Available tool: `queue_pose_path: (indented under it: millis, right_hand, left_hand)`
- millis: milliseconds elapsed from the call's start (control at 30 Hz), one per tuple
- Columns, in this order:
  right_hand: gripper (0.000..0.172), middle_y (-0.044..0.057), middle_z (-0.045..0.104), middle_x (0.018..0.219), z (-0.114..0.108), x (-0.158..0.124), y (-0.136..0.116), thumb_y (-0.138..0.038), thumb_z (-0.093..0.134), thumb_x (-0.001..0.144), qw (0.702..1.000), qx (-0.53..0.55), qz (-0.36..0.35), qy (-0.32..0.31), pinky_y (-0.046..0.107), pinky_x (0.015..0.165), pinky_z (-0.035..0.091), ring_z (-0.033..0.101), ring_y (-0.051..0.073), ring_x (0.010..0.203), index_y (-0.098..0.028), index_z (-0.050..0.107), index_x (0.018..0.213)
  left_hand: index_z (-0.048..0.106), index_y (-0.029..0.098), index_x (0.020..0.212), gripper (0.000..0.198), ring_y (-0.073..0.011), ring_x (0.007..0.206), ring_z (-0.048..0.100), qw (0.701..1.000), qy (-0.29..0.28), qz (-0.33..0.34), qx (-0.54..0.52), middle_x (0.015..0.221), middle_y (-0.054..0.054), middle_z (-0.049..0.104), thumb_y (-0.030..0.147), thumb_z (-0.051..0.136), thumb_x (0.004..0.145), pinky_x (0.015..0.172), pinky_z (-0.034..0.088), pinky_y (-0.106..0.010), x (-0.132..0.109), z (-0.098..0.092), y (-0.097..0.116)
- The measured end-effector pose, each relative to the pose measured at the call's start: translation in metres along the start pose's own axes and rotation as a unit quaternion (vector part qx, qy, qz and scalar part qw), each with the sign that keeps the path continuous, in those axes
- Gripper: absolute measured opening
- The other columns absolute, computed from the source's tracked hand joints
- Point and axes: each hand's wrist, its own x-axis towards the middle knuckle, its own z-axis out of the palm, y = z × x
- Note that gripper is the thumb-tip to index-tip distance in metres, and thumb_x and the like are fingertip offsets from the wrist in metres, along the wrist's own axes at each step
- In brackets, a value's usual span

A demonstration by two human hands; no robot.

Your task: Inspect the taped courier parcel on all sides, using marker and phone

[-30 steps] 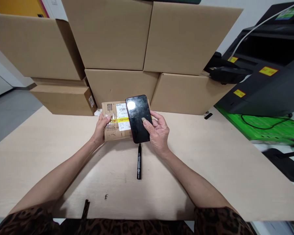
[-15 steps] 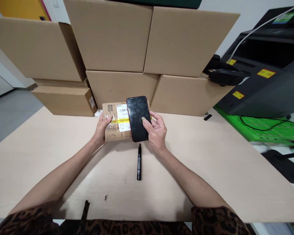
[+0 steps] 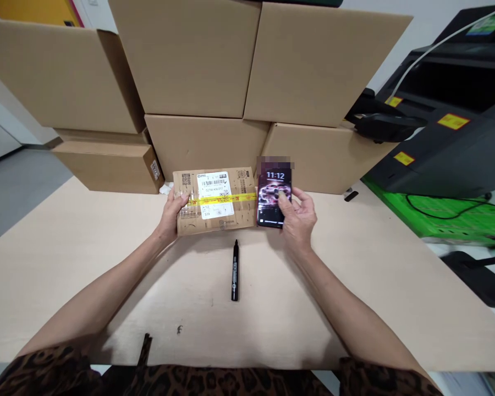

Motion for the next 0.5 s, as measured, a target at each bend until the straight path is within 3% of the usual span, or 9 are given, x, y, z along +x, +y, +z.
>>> queue_pose_path:
  millis: [100, 233, 367, 500]
  right_hand:
    - [0.077, -0.003, 0.074, 0.077, -0.029, 0.023, 0.010, -0.061, 0.097, 0.048, 0.996, -0.088, 0.027, 0.022, 0.041, 0.067, 0.067, 0.072, 0.018, 0.063, -0.023, 0.061, 0.104]
    - [0.072, -0.005, 0.067, 0.065, -0.060, 0.040, 0.026, -0.055, 0.099, 0.046, 0.987, -0.148, 0.061, 0.028, 0.036, 0.055, 0.061, 0.067, 0.019, 0.057, -0.023, 0.060, 0.097]
    - [0.071, -0.010, 0.058, 0.058, -0.075, 0.045, 0.040, -0.055, 0.097, 0.045, 0.976, -0.201, 0.076, 0.026, 0.033, 0.052, 0.057, 0.063, 0.017, 0.053, -0.024, 0.057, 0.094]
    - [0.071, -0.008, 0.060, 0.063, -0.085, 0.048, 0.050, -0.063, 0.089, 0.052, 0.961, -0.263, 0.083, 0.008, 0.035, 0.056, 0.058, 0.066, 0.019, 0.059, -0.024, 0.054, 0.100]
  left_hand:
    - [0.040, 0.029, 0.162, 0.100, -0.0410, 0.143, 0.061, 1.000, 0.006, -0.003, -0.004, 0.157, -0.012, 0.062, 0.048, 0.087, 0.077, 0.122, 0.048, -0.062, 0.000, 0.000, 0.000]
    - [0.040, 0.028, 0.163, 0.099, -0.0414, 0.143, 0.062, 1.000, 0.011, -0.001, -0.006, 0.156, -0.014, 0.062, 0.047, 0.087, 0.078, 0.121, 0.049, -0.062, -0.001, 0.001, 0.001]
    - [0.035, 0.032, 0.166, 0.103, -0.0396, 0.140, 0.064, 1.000, 0.007, -0.003, -0.015, 0.152, -0.011, 0.066, 0.044, 0.088, 0.078, 0.121, 0.049, -0.061, -0.001, 0.000, 0.001]
    - [0.039, 0.031, 0.163, 0.104, -0.0411, 0.139, 0.064, 1.000, -0.003, 0.006, -0.019, 0.150, -0.012, 0.067, 0.046, 0.091, 0.075, 0.118, 0.051, -0.062, 0.000, 0.001, 0.002]
